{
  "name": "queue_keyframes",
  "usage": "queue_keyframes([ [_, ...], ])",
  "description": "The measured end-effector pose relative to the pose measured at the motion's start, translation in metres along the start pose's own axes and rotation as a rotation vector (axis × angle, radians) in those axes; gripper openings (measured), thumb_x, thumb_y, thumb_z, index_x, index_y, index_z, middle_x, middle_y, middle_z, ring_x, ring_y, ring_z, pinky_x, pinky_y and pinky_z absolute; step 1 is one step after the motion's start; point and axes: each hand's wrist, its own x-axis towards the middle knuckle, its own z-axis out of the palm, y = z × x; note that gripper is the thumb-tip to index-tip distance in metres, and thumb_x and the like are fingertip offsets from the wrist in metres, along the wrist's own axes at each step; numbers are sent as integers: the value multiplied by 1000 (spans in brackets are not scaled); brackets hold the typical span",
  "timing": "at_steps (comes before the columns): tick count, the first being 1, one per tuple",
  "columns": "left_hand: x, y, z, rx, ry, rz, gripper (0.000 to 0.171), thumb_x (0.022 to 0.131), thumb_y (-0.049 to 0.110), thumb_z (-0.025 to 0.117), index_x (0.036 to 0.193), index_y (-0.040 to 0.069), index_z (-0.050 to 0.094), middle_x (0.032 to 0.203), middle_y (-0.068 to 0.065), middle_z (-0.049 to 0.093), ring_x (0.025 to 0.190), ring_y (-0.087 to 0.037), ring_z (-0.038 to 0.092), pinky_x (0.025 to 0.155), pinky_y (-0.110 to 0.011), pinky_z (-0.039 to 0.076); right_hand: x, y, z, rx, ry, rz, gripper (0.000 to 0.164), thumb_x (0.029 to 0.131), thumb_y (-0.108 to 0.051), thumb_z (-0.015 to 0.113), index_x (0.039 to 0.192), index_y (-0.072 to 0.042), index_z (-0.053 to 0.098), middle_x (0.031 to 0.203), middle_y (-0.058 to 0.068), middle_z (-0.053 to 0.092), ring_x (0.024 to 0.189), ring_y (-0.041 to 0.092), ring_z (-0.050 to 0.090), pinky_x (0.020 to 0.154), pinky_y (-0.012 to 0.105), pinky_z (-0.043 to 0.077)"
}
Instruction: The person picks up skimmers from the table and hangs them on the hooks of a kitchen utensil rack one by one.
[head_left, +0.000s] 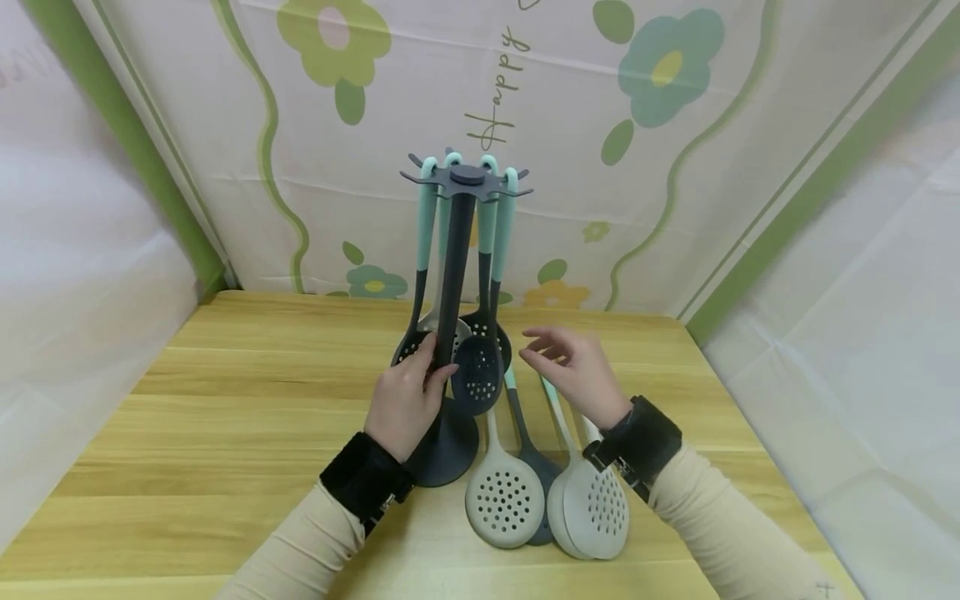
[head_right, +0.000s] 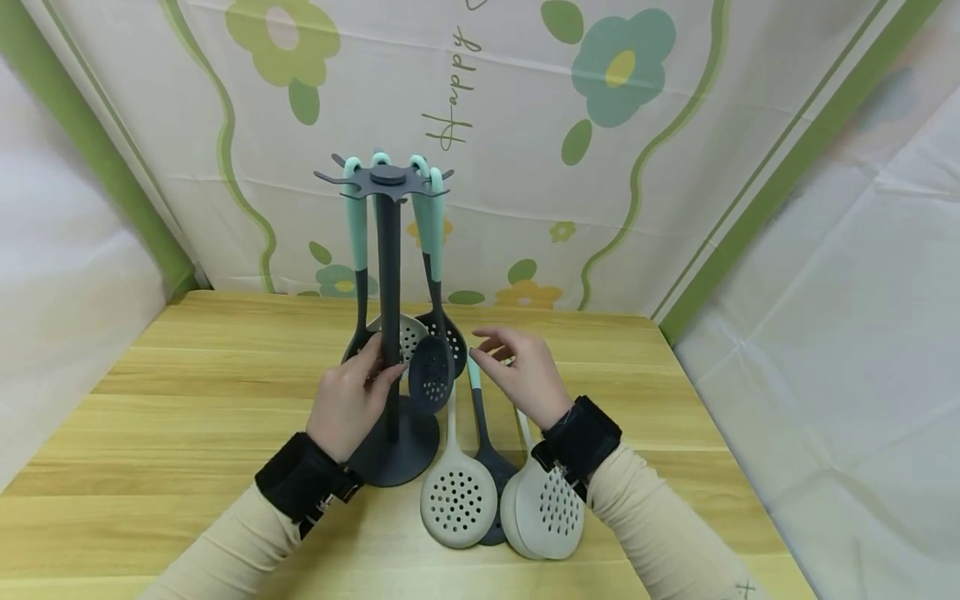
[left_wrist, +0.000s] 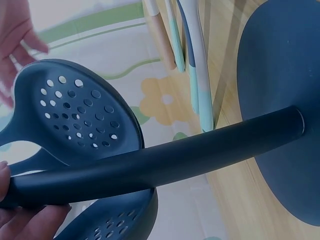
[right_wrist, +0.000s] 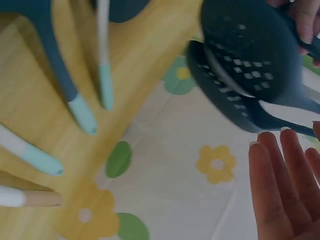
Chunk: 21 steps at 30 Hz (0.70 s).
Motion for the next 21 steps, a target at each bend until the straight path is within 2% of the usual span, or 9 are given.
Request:
queue_keyframes([
  [8, 1, 0, 0, 2, -3, -5, 34, 91, 8, 71, 120, -5, 59, 78, -12, 68, 63, -21, 66, 53, -33, 54, -15, 32, 5, -40, -77, 106, 33, 97, -23, 66, 126, -8, 65, 105, 11, 72, 90, 23, 69, 76, 36, 59],
  [21, 0, -2, 0, 7, 1, -3, 35, 90, 9, 72, 120, -6, 59, 76, -11, 66, 59, -17, 60, 50, -28, 48, -27, 68, -5, -194, -85, 215, 41, 96, -24, 66, 132, -5, 60, 110, 15, 70, 93, 27, 67, 71, 34, 58],
])
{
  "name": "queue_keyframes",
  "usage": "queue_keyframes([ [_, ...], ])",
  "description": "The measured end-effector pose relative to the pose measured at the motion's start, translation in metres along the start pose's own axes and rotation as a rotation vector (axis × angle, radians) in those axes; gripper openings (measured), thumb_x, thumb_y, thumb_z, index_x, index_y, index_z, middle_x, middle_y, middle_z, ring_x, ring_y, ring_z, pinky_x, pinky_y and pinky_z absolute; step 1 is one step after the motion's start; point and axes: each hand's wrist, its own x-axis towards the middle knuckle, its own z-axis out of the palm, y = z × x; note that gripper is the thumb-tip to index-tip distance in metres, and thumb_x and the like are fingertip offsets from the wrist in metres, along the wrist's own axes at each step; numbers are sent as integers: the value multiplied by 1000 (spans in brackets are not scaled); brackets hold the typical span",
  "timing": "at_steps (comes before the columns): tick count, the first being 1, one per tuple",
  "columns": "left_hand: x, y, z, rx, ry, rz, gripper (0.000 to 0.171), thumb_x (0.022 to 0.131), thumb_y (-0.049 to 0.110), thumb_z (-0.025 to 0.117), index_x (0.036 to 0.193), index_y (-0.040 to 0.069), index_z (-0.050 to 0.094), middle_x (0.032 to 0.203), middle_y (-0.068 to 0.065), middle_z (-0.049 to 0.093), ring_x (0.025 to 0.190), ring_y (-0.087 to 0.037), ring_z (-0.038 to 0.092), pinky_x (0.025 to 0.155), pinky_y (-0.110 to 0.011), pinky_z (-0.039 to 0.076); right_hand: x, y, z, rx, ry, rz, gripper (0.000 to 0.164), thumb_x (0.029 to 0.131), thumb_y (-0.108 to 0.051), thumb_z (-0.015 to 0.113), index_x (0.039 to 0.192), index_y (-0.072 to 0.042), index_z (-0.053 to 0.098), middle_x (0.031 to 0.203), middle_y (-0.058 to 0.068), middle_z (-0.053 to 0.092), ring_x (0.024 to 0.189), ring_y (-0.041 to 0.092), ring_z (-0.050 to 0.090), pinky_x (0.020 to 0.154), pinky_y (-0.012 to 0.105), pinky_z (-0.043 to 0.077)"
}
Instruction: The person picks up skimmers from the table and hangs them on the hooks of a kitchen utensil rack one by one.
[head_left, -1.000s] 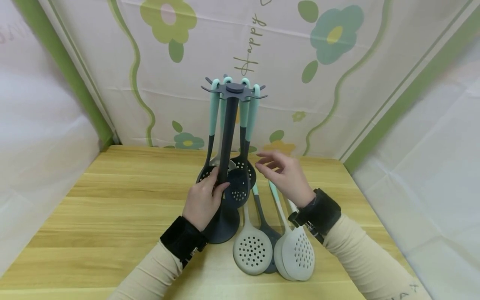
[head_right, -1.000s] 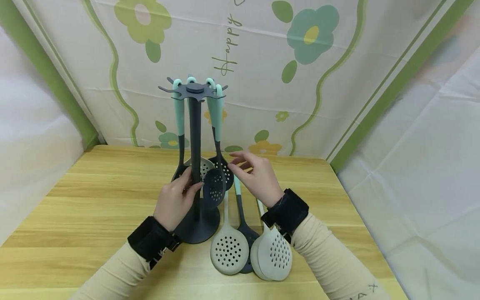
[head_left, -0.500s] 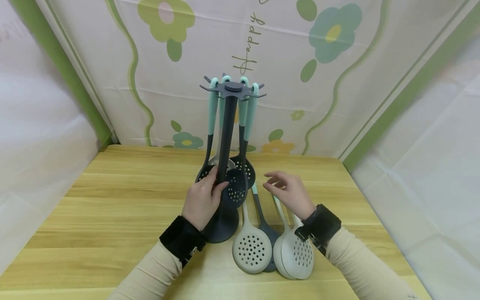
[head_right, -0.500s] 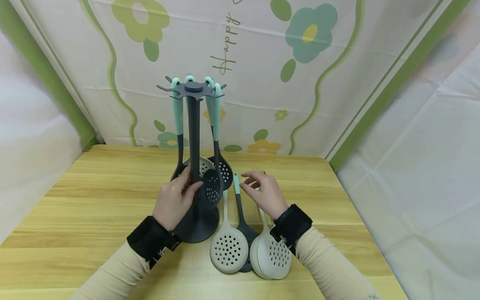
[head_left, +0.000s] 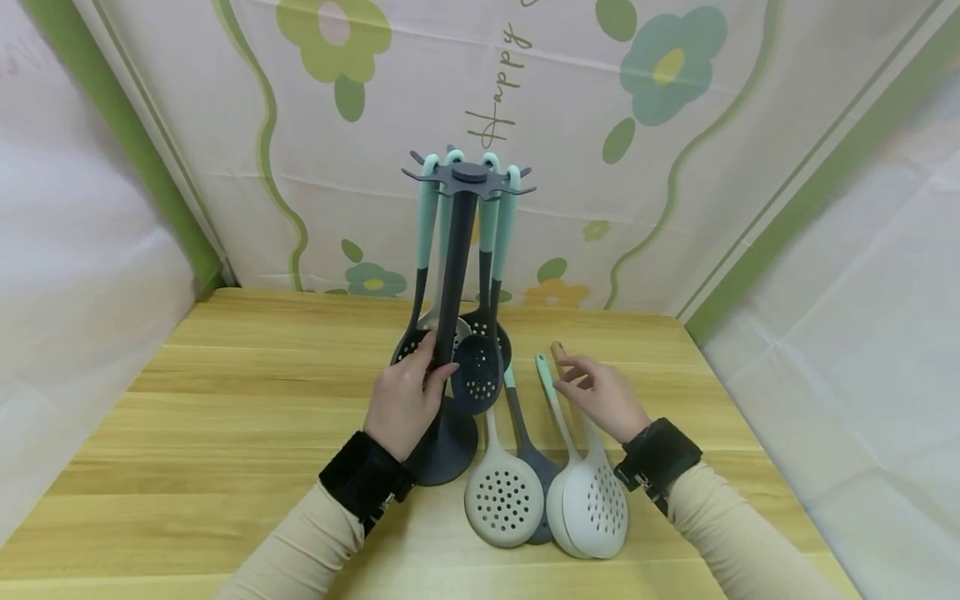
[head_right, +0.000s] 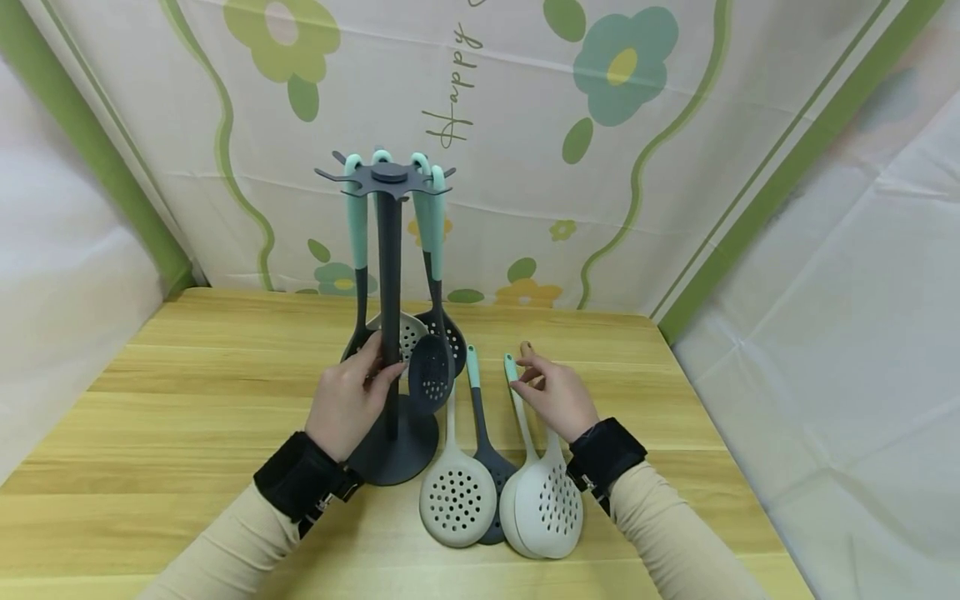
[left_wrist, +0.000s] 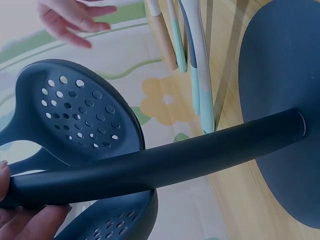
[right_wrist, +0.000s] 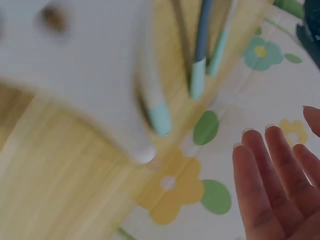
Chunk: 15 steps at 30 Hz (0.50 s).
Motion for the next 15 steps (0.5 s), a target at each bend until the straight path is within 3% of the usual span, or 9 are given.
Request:
queue_keyframes([
  [15, 0, 0, 1, -8, -1, -9, 35, 91, 8, 71, 122, -5, 59, 81, -13, 70, 65, -20, 67, 54, -32, 55, -8, 21, -1, -92, -30, 54, 39, 94, -20, 68, 127, 0, 62, 104, 15, 72, 82, 22, 68, 66, 33, 56],
])
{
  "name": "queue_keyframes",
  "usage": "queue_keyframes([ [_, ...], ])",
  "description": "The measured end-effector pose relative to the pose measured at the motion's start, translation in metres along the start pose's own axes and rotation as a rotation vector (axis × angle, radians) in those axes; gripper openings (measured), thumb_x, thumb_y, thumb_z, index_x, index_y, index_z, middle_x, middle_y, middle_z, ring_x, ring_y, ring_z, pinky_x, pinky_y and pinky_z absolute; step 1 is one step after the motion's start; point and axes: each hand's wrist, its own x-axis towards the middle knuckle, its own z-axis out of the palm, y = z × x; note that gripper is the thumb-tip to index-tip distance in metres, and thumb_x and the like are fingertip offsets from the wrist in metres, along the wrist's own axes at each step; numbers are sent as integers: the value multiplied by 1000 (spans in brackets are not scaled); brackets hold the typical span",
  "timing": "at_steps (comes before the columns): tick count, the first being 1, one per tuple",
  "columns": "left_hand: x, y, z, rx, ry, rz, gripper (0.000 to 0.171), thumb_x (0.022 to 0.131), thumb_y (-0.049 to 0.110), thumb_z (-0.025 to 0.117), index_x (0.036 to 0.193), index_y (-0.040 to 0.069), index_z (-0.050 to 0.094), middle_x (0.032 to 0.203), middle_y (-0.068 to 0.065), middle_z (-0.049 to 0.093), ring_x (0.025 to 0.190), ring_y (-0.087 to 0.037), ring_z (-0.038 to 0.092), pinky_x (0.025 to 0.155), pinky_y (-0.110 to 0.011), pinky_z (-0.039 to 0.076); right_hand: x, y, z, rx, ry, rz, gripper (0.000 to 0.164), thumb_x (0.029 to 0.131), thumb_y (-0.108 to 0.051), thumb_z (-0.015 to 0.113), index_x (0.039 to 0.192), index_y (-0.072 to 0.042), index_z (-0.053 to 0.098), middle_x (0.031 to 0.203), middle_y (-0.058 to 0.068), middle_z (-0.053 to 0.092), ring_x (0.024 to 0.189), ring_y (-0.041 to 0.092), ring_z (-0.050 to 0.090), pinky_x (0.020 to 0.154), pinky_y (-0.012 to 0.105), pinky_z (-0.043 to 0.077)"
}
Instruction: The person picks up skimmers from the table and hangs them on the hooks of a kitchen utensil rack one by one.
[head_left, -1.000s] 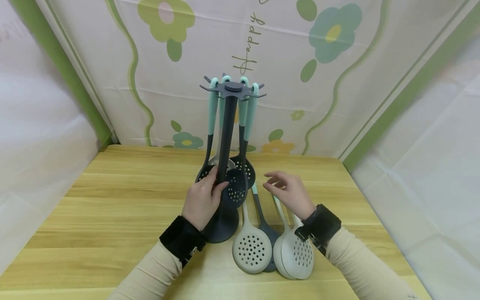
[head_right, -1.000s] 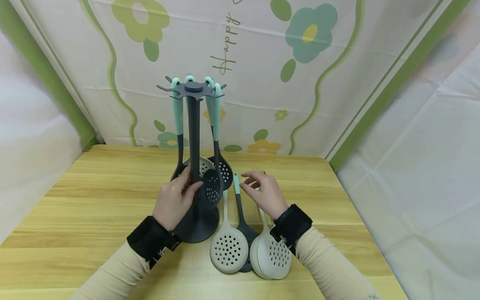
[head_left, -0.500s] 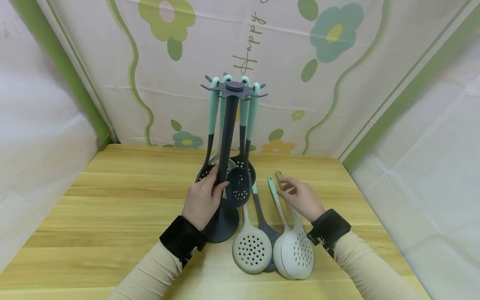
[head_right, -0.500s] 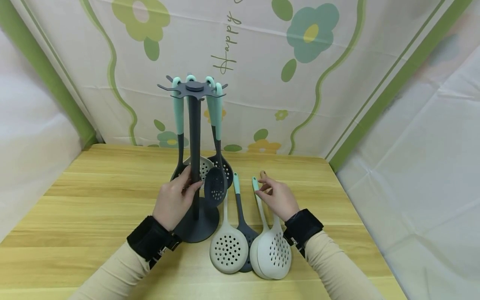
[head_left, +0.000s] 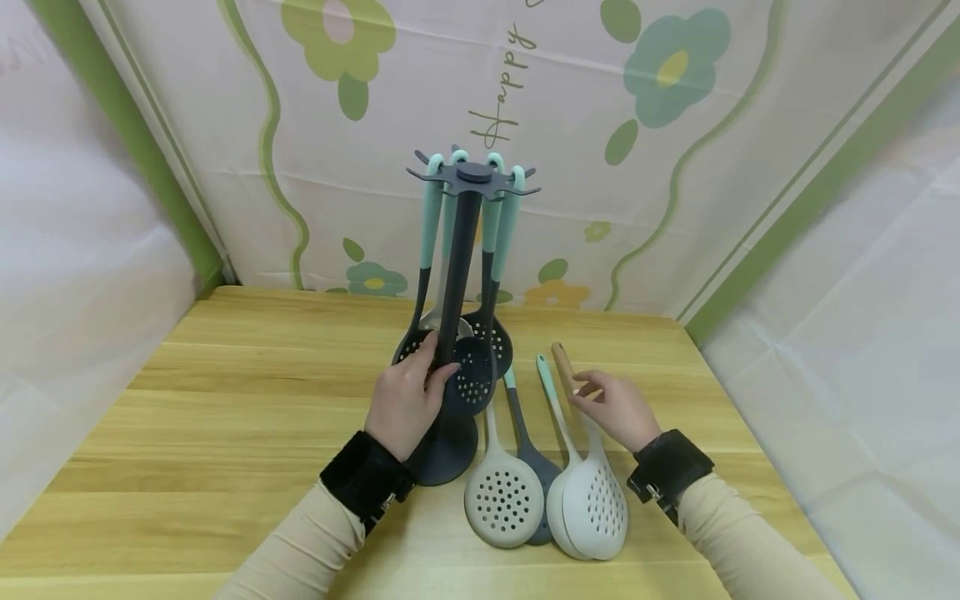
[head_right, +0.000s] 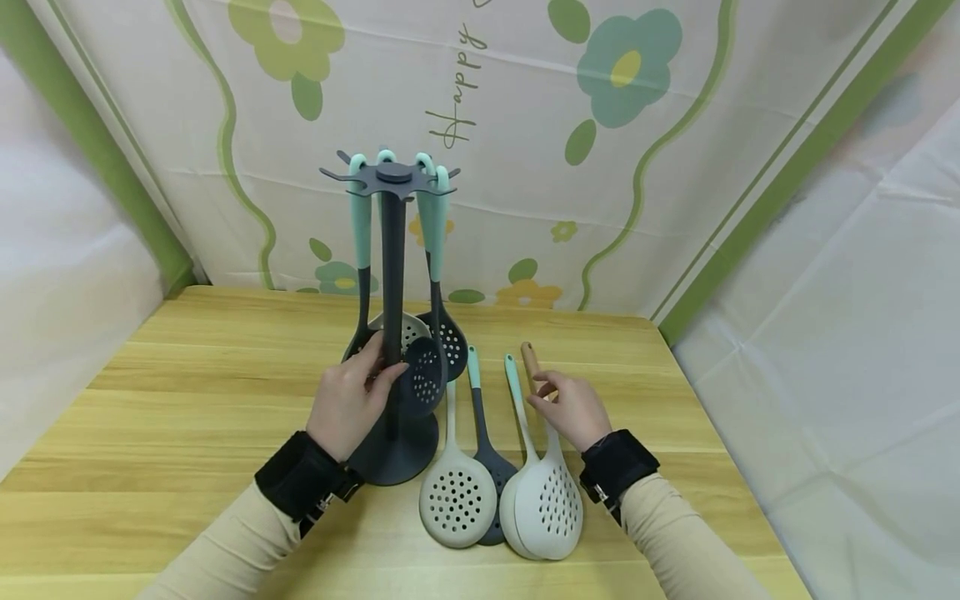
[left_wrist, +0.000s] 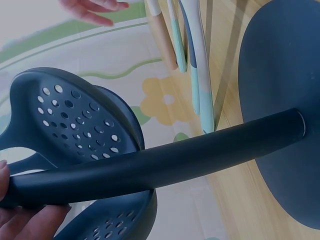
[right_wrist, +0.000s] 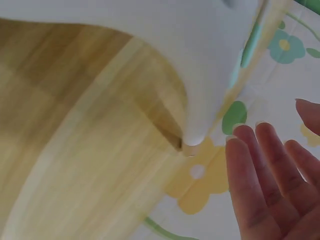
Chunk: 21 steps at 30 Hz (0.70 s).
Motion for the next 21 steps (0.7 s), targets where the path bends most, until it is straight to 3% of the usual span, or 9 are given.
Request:
queue_keyframes([
  [11, -1, 0, -1, -8, 4, 8, 34, 92, 8, 70, 122, -5, 59, 77, -12, 68, 60, -19, 65, 51, -29, 53, -3, 16, 9, -28, 1, 44, 38, 92, -17, 69, 125, 2, 63, 104, 18, 71, 75, 19, 66, 61, 30, 52],
  [21, 0, 2, -1, -17, 4, -4, 34, 91, 7, 71, 121, -5, 60, 81, -14, 71, 65, -22, 69, 54, -33, 56, -5, 24, 11, -11, -21, 111, 40, 93, -17, 68, 125, 6, 61, 114, 24, 67, 85, 26, 68, 66, 34, 56],
])
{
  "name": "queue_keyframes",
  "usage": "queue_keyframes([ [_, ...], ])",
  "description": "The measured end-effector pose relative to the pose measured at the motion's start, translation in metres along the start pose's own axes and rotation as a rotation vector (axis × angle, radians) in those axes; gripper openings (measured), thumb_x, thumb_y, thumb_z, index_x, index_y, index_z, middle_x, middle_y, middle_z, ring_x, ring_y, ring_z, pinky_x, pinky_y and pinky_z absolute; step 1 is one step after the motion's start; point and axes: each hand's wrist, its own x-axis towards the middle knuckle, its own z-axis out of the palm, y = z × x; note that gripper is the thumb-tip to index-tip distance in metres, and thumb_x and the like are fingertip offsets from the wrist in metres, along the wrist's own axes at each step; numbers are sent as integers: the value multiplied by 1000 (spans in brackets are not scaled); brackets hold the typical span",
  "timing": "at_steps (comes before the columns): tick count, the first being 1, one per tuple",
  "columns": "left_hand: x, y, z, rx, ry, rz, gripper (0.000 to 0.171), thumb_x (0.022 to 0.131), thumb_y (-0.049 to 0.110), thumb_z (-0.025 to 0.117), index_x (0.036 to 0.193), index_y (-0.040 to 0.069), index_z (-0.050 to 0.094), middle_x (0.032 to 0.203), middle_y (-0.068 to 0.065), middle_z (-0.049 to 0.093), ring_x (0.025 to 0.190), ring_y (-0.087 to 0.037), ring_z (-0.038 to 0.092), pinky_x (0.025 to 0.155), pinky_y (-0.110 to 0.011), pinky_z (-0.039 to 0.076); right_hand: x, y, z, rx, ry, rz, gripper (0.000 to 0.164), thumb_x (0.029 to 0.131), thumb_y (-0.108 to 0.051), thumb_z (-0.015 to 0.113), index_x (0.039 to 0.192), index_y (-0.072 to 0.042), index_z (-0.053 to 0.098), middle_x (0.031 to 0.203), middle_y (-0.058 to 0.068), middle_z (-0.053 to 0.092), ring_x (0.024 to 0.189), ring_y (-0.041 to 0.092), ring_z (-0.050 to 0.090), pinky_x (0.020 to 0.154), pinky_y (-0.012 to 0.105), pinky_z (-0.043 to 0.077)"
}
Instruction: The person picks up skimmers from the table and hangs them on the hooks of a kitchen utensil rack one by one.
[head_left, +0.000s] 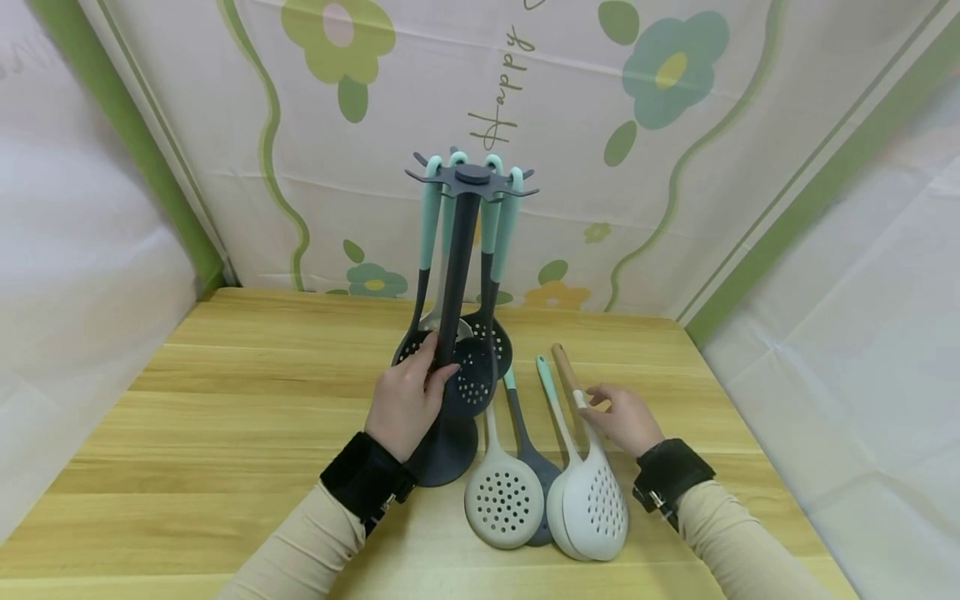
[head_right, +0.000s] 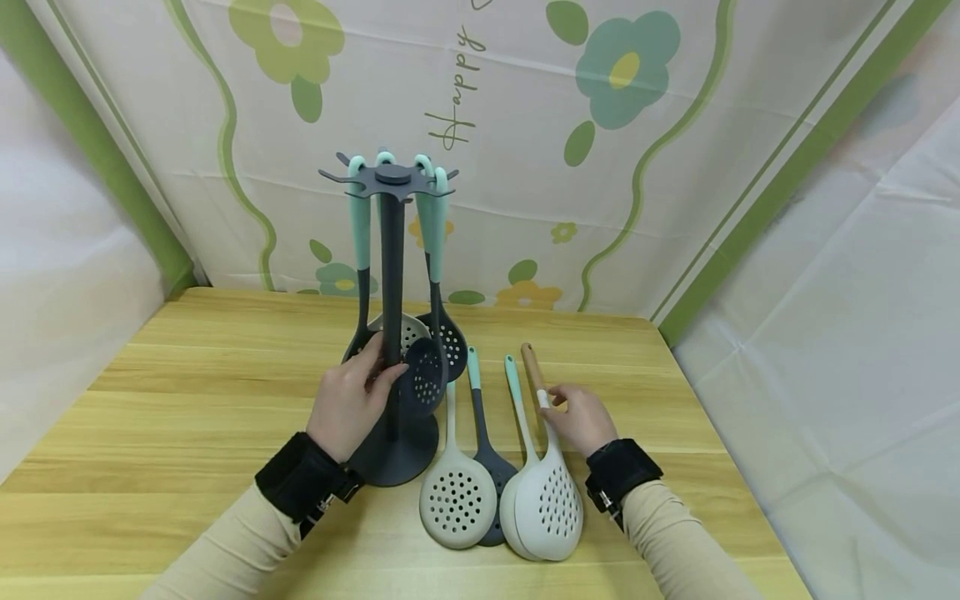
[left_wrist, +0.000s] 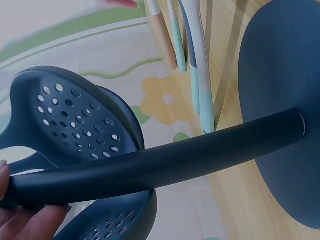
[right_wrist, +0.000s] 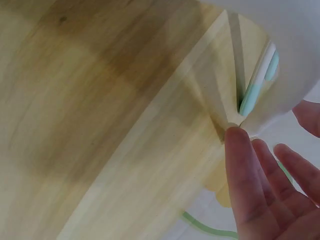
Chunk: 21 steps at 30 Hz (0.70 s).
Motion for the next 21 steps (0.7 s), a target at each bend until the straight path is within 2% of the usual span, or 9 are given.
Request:
queue_keyframes([
  [10, -1, 0, 0, -1, -4, -3, 34, 92, 7, 70, 122, -5, 60, 80, -13, 70, 64, -21, 68, 54, -33, 56, -3, 1, 2, 59, -51, 47, 45, 93, -17, 67, 128, 10, 56, 113, 26, 67, 72, 19, 68, 59, 31, 58],
  [21, -1, -1, 0, 4, -3, 5, 34, 92, 7, 70, 121, -4, 59, 79, -12, 69, 62, -20, 67, 52, -31, 55, 1, 6, 7, 196, -113, 100, 51, 94, -17, 67, 132, 13, 51, 115, 30, 62, 82, 26, 70, 62, 35, 62],
])
